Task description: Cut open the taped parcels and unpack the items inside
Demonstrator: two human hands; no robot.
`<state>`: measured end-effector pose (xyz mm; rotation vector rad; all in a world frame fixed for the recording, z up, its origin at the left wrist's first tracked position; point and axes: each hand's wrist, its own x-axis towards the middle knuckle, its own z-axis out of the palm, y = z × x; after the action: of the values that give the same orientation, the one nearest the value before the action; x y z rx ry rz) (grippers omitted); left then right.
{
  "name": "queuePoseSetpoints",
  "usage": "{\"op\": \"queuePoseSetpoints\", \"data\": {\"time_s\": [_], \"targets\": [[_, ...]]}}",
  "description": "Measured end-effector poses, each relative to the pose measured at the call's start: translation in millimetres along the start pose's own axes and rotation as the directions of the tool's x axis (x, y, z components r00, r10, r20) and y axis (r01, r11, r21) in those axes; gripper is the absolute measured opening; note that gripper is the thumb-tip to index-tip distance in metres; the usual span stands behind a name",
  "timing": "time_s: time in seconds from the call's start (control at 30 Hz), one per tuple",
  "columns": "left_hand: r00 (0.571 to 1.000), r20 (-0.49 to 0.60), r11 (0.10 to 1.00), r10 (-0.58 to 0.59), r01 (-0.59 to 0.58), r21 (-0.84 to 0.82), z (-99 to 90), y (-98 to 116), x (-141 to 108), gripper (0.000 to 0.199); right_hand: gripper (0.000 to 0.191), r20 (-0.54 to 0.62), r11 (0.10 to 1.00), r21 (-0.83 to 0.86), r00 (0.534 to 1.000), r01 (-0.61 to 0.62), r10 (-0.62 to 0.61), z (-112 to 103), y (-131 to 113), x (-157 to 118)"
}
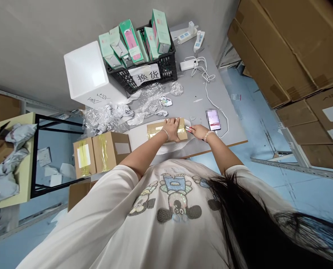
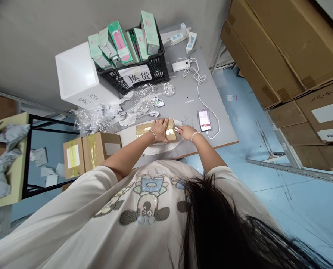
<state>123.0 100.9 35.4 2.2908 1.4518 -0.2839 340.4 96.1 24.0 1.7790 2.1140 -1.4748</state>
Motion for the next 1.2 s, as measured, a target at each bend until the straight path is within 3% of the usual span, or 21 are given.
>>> {"op": "queuePoseSetpoints", "data": {"time_s": [0.2,0.33,0.43,0.53,0.63,0.77,0.93,1.0,1.07,1.1,1.13,1.2], "targets": [[1.0,0.01,1.0,0.002,-0.002,0.004,-1.1,0,0,0.142,0.032,0.123,1.0,0.029,0.992,-0.001,-0.003,-1,11,-5],[1.0,0.017,1.0,-0.005,0.005,-0.001,-2.2,0,1,0.142,0.033,0.196,0.999,0.007,0.98,0.044,-0.044,13,19,-20],[1.0,0.009,1.0,0.007,-0.006,-0.008,-0.9,-1,1,0.143,0.036,0.109,0.997,0.045,0.992,0.057,-0.062,26,21,-34],[1.0,0.0,0.999,0.031,-0.031,-0.022,2.1,-6,-1,0.145,0.038,-0.055,0.996,0.093,0.998,0.0,0.005,33,32,-44],[0.997,0.005,0.996,0.074,-0.074,-0.05,3.1,-19,-4,0.138,0.042,-0.274,0.987,0.115,0.951,-0.112,0.14,35,52,-46],[0.998,-0.062,0.996,0.017,-0.022,-0.087,-1.1,-45,-18,0.103,0.04,-0.397,0.962,0.037,0.879,-0.272,0.264,45,76,-31],[0.953,-0.288,0.975,-0.091,0.027,-0.219,10.7,-89,-58,0.082,0.049,-0.492,0.917,-0.151,0.833,-0.368,0.253,71,80,10],[0.883,-0.41,0.929,-0.228,0.072,-0.362,28.6,-109,-77,0.068,0.044,-0.474,0.91,-0.194,0.847,-0.366,0.24,79,77,25],[0.778,-0.437,0.816,-0.452,0.164,-0.554,52.9,-127,-94,0.058,0.041,-0.458,0.911,-0.21,0.859,-0.354,0.228,84,75,35],[0.738,-0.372,0.724,-0.563,0.224,-0.652,66.4,-133,-102,0.055,0.044,-0.473,0.916,-0.205,0.855,-0.344,0.215,87,75,37],[0.73,-0.258,0.622,-0.633,0.282,-0.731,80.2,-136,-108,0.053,0.051,-0.493,0.929,-0.196,0.85,-0.315,0.184,89,75,38],[0.776,-0.053,0.492,-0.628,0.344,-0.8,106.9,-135,-117,0.052,0.069,-0.502,0.972,-0.169,0.863,-0.166,0.06,94,74,35]]}}
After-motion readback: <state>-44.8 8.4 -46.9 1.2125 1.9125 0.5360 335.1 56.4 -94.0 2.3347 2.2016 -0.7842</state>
